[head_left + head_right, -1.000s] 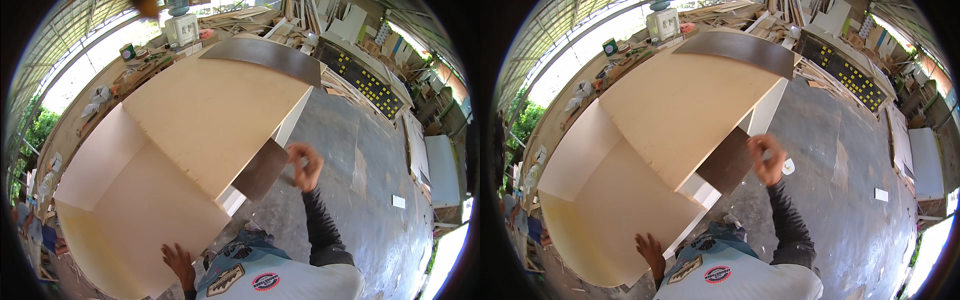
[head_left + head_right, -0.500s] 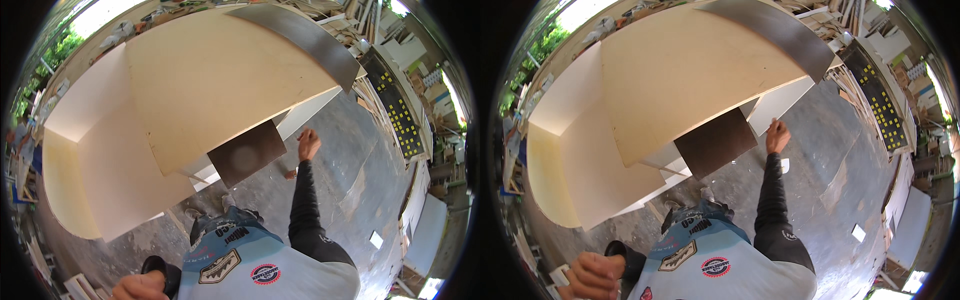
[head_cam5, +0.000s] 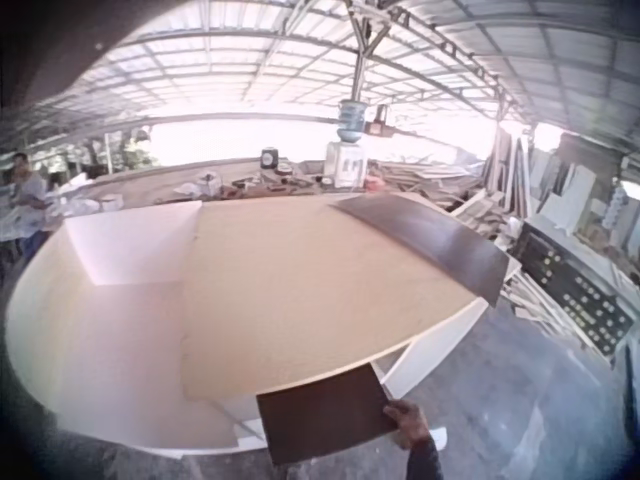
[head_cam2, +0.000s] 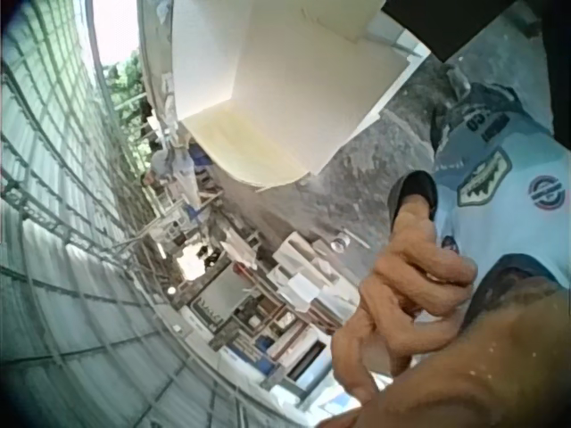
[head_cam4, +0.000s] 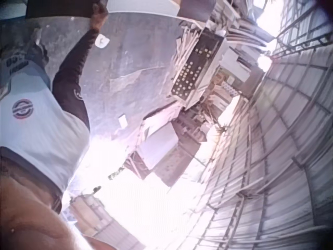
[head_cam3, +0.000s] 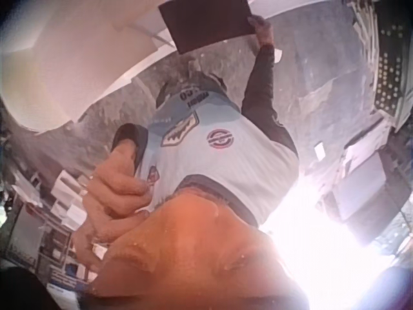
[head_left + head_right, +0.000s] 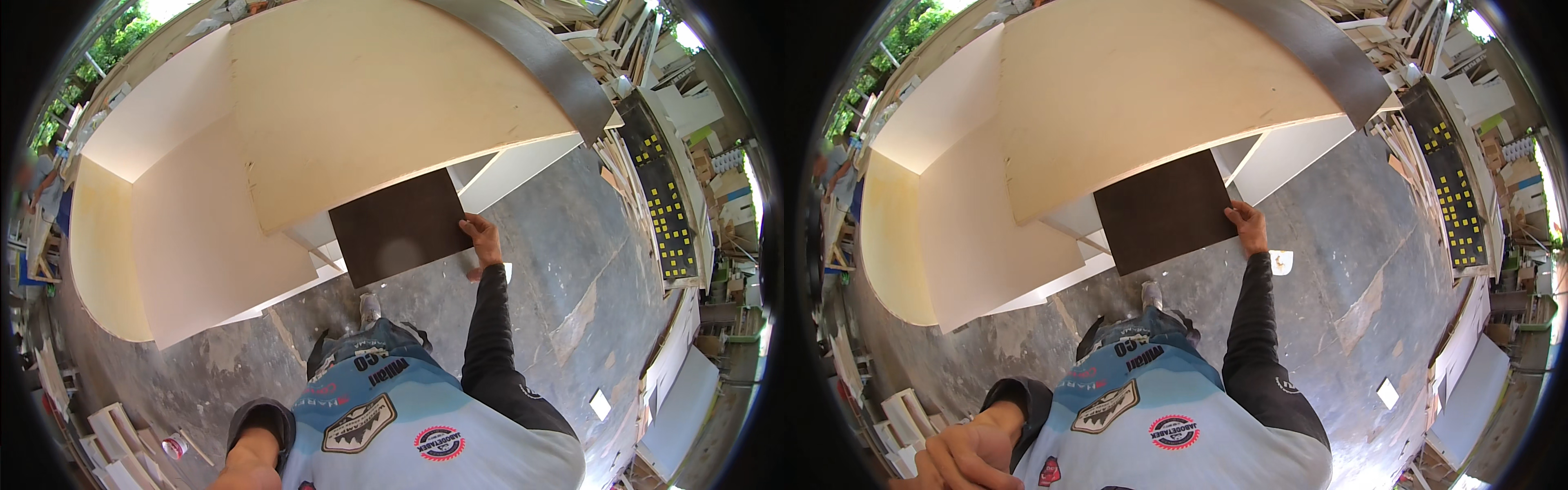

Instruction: The person joins wooden panels to form a cabinet structure, holding the pieces in place and then using a utility knife to trim excess material from the edges.

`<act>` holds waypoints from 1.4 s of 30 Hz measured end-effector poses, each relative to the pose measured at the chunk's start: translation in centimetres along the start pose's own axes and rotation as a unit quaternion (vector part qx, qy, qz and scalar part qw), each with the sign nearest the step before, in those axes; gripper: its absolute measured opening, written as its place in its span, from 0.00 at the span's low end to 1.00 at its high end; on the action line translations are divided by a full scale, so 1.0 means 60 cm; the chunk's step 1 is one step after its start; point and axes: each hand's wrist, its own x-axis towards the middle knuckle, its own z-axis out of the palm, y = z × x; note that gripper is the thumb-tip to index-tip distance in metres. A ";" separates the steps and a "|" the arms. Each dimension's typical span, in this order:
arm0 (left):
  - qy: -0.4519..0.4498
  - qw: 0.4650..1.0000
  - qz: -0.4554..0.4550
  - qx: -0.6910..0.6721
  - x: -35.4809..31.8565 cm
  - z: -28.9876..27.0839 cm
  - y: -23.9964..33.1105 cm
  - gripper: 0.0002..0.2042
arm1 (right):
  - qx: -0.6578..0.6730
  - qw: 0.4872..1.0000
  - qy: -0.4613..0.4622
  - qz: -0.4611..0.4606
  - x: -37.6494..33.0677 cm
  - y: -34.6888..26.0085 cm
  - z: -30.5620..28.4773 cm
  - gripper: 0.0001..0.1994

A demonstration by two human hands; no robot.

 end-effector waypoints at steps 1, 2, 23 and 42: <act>0.001 1.000 0.006 0.014 -0.004 0.003 0.006 0.13 | 0.004 1.000 -0.012 -0.006 -0.011 -0.020 0.002 0.18; -0.031 0.999 0.009 0.021 -0.008 0.001 0.017 0.14 | 0.020 0.999 -0.025 -0.009 -0.023 -0.028 -0.001 0.17; -0.348 0.721 -0.285 0.527 -0.392 0.079 0.100 0.29 | 0.275 0.950 0.057 -0.132 -0.576 -0.117 -0.027 0.11; 0.419 0.771 -0.238 0.416 -0.286 0.120 0.287 0.08 | 0.527 0.527 -0.539 -0.392 -0.701 -0.349 -0.065 0.21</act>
